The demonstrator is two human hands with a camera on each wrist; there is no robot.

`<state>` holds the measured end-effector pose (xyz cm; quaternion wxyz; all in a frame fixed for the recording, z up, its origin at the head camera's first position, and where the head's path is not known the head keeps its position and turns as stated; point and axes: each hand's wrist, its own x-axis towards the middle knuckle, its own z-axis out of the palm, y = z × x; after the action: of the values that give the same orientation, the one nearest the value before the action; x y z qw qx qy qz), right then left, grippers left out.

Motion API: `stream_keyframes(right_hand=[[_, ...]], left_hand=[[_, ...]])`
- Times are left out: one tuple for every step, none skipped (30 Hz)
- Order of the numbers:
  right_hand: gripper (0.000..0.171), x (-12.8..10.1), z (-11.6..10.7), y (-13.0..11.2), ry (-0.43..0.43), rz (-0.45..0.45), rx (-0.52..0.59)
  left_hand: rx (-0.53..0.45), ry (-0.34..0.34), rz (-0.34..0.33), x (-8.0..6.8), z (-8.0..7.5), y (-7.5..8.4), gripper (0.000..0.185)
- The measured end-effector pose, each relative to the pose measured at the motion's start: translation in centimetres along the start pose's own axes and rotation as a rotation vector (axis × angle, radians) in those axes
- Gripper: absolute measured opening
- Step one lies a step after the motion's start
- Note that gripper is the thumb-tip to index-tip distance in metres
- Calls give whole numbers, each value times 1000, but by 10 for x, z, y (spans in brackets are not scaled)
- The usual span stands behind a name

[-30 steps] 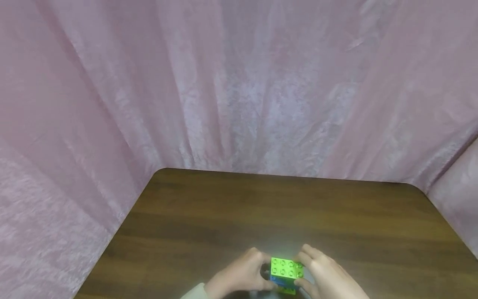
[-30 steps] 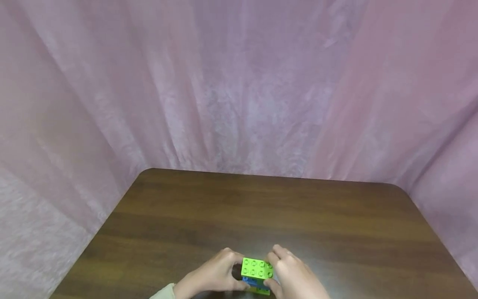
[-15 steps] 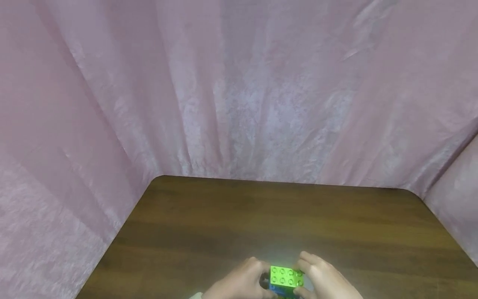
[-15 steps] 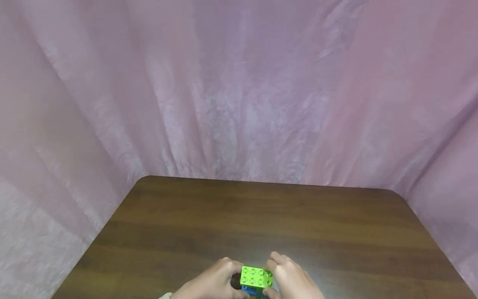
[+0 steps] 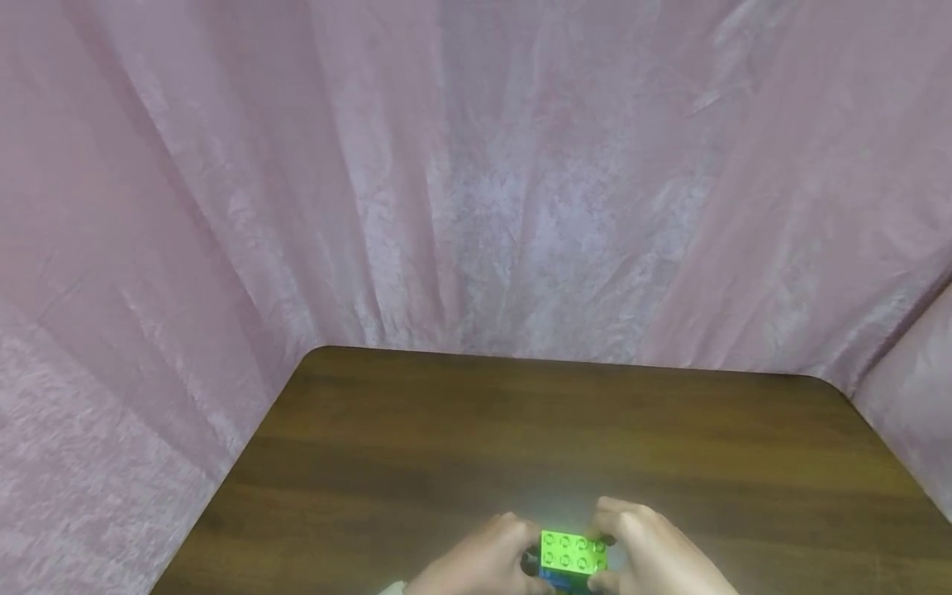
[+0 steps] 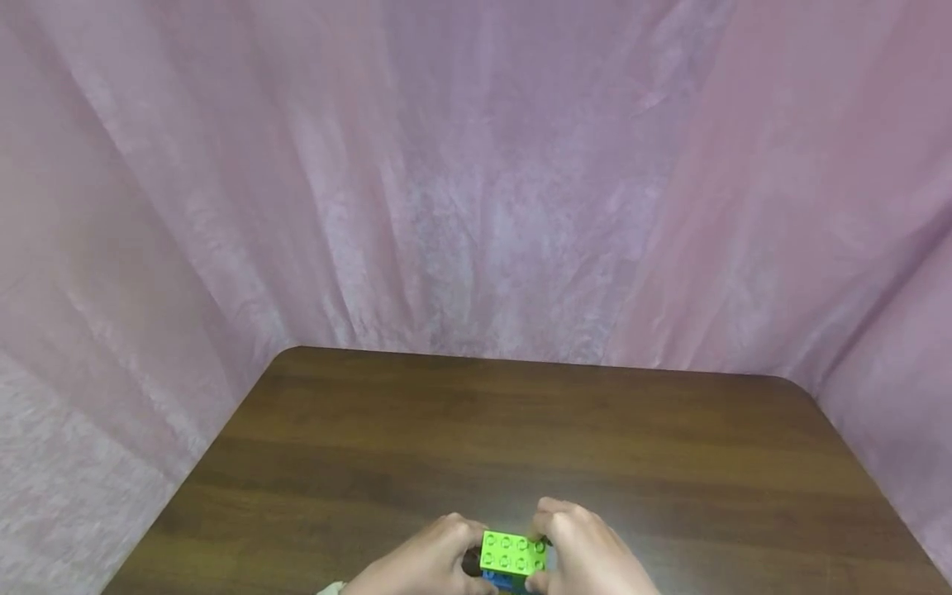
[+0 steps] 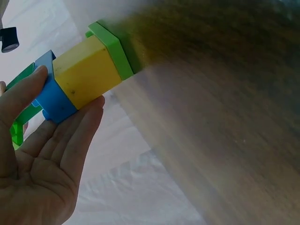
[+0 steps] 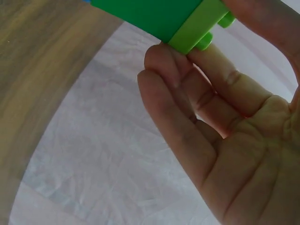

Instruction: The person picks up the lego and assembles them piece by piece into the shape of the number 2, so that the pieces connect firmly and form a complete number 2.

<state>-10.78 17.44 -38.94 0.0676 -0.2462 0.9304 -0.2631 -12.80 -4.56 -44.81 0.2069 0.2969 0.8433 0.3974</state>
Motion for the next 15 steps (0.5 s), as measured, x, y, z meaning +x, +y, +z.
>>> stream_keyframes(right_hand=[[26,-1,0,1,0,-2,17],[26,-1,0,1,0,-3,30],[26,-2,0,2,-3,6,45],[26,-3,0,3,0,6,53],[25,-3,0,5,1,4,64],[25,-4,1,6,1,-2,72],[24,-5,2,8,-1,-16,76],[24,-6,2,10,-2,-34,79],[25,-6,3,11,1,-57,79],[26,-6,3,13,5,-86,78],[29,-6,4,15,10,-111,76],[30,-5,4,16,20,-138,68],[30,-5,5,17,32,-157,64],[29,-5,5,17,42,-169,64],[28,-4,5,18,50,-177,65]], left_hand=[[-25,-5,-8,0,0,0,19],[-46,-7,-13,0,1,0,20],[-50,-8,-9,0,1,0,21],[-38,-8,0,0,1,0,21],[-22,-7,11,1,1,0,22],[-11,-7,18,1,1,0,23],[-7,-6,19,2,2,0,23],[5,-5,18,2,2,1,23],[16,-5,16,2,2,1,23],[34,-3,12,2,2,2,22],[42,-4,4,3,2,2,22],[59,-4,1,3,2,3,21],[99,-1,15,4,1,4,20],[134,1,27,4,1,4,19],[168,1,43,5,0,4,19]])
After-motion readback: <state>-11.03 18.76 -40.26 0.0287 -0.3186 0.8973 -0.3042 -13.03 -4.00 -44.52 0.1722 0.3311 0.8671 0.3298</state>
